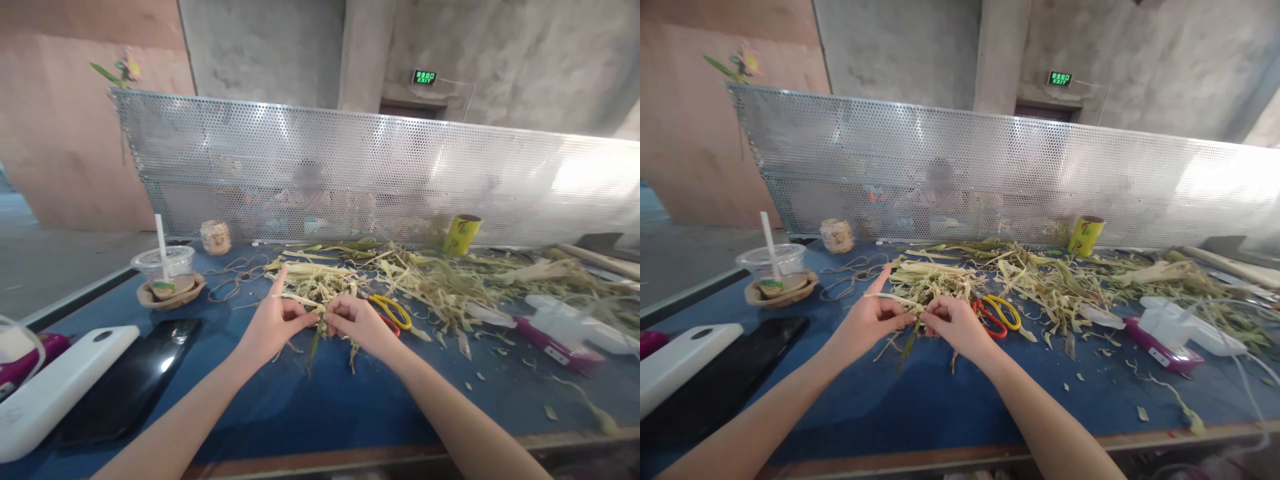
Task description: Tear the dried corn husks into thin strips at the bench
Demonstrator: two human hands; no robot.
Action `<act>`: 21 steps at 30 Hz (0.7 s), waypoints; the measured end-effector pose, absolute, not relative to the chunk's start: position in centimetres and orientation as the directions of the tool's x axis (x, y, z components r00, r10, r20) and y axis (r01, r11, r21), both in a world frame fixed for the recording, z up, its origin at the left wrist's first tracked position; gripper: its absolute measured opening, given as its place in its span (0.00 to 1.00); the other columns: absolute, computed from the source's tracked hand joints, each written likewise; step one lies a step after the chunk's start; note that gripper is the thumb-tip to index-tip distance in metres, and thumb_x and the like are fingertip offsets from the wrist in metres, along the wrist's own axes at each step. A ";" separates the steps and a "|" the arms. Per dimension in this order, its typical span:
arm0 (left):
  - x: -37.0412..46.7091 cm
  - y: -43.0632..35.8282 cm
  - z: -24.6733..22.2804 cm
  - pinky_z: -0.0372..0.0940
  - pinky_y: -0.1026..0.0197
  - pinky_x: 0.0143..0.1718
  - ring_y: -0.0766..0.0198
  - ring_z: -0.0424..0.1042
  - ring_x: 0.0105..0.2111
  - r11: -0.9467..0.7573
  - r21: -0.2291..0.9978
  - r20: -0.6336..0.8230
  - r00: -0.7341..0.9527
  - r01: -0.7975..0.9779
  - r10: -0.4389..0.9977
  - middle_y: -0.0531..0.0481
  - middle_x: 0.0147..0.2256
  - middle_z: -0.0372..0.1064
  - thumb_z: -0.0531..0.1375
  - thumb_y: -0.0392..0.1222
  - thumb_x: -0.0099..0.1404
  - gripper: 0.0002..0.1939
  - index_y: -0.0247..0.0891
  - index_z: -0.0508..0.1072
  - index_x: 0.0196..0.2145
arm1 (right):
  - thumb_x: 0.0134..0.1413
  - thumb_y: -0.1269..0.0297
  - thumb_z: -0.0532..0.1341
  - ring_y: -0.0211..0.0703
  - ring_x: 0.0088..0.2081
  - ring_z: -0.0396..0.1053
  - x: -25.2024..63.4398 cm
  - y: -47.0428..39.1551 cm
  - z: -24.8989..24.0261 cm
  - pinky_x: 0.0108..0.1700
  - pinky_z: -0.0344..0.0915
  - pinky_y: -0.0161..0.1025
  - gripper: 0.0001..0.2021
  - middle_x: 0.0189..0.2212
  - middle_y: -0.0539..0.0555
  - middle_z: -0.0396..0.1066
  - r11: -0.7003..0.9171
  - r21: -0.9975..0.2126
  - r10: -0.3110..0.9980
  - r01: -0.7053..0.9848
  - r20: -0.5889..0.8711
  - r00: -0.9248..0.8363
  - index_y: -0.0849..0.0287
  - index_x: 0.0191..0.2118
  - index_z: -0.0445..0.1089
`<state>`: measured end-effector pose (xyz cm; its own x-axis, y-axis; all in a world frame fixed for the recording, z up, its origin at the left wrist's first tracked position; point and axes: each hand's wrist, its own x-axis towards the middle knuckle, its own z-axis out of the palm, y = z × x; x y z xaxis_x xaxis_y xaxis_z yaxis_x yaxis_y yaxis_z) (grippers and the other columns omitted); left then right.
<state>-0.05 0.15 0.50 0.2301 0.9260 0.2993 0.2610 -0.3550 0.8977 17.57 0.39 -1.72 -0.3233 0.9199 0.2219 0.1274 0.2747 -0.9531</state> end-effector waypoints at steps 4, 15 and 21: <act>-0.1 0.1 0.6 0.59 0.62 0.26 0.63 0.66 0.22 -0.338 0.893 0.250 0.298 0.297 0.921 0.56 0.21 0.67 0.60 0.45 0.55 0.50 0.35 0.29 0.62 | 0.49 0.60 0.58 0.32 0.20 0.59 18.1 0.4 -1.6 0.25 0.57 0.31 0.10 0.16 0.44 0.59 0.376 -0.902 0.901 0.210 0.303 -0.310 0.59 0.24 0.61; -0.3 0.1 0.4 0.64 0.58 0.32 0.56 0.71 0.35 -0.341 0.859 0.214 0.337 0.383 0.917 0.44 0.38 0.72 0.58 0.51 0.56 0.49 0.39 0.27 0.62 | 0.50 0.65 0.57 0.34 0.23 0.60 18.4 0.1 -1.0 0.28 0.57 0.32 0.06 0.21 0.48 0.64 0.522 -0.715 0.852 0.464 0.409 -0.329 0.58 0.26 0.65; -0.1 0.0 0.4 0.66 0.58 0.31 0.54 0.73 0.34 -0.413 0.847 0.358 0.217 0.334 0.908 0.47 0.32 0.76 0.57 0.50 0.58 0.38 0.41 0.44 0.61 | 0.55 0.49 0.50 0.34 0.23 0.61 18.3 0.2 -1.3 0.28 0.59 0.33 0.19 0.23 0.51 0.68 0.361 -0.881 0.879 0.306 0.212 -0.427 0.61 0.31 0.65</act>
<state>-0.09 0.04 0.38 0.2167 0.9083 0.3579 0.3345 -0.4135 0.8469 18.29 0.24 -1.28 -0.4265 0.8792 0.2122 0.3063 0.3612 -0.8807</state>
